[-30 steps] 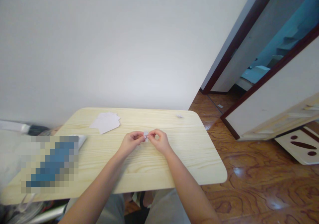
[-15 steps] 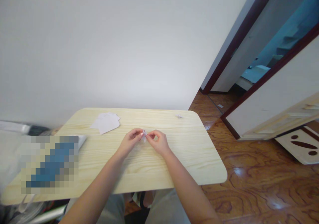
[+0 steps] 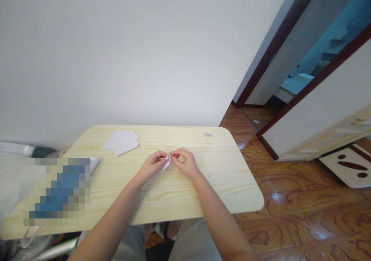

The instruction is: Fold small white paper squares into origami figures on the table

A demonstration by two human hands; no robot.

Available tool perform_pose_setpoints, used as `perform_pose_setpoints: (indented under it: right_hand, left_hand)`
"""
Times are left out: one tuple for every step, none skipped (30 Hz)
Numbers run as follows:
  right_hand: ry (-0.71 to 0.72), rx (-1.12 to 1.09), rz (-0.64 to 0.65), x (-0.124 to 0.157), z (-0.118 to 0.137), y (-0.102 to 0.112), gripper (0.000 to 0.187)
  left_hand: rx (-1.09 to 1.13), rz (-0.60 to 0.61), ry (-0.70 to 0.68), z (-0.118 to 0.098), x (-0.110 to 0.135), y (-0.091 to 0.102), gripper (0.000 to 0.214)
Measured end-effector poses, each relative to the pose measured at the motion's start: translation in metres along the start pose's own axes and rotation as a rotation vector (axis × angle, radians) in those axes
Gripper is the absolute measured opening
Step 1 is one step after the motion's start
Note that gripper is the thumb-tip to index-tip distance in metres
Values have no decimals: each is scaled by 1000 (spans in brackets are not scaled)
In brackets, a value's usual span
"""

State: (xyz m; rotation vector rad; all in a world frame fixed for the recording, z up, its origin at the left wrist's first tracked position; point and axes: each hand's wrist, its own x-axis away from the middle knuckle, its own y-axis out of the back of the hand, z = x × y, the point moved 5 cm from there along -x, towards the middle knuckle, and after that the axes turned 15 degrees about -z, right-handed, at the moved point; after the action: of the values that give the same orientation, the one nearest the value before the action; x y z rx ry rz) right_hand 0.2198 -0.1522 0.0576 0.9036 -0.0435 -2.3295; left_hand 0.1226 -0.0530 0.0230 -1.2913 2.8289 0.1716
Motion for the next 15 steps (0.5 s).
perform_pose_setpoints:
  right_hand:
    - [3, -2, 8, 0, 1, 0, 10]
    - [3, -1, 16, 0, 1, 0, 9]
    - [3, 0, 25, 0, 2, 0, 9]
    - [2, 0, 32, 0, 2, 0, 9]
    - [0, -1, 38, 0, 2, 0, 9]
    - [-4, -2, 44, 0, 1, 0, 10]
    - [-9, -5, 51, 0, 1, 0, 10]
    - [-12, -11, 59, 0, 1, 0, 11]
    - [-13, -18, 65, 0, 1, 1, 12]
    - [-12, -24, 70, 0, 1, 1, 12]
    - [-10, -29, 73, 0, 1, 1, 11]
    - [-9, -33, 73, 0, 1, 1, 10]
    - [-8, -34, 72, 0, 1, 1, 9]
    - [-9, -33, 72, 0, 0, 1, 8]
    - [-10, -31, 74, 0, 0, 1, 8]
  left_hand:
    - [-6, -4, 3, 0, 0, 0, 22]
    - [-10, -10, 4, 1, -1, 1, 23]
    - [-12, -14, 3, 2, -1, 1, 23]
    - [-12, -14, 1, 2, -1, 1, 23]
    - [-10, -12, -3, 3, -2, 1, 23]
    - [-6, -11, -8, 3, -2, 1, 23]
    - [-2, -9, -11, 3, -2, 1, 23]
    - [2, -8, -14, 3, -2, 1, 23]
    - [4, -7, -16, 3, -2, 1, 24]
    - [6, -5, -15, 3, -2, 1, 24]
    - [8, 1, -13, 3, -1, 1, 24]
    - [9, 8, -7, 2, -1, 1, 25]
    - [10, 14, 3, 2, 0, 0, 25]
    - [9, 18, 13, 2, 0, 0, 26]
    - [7, 22, 21, 1, 1, 0, 26]
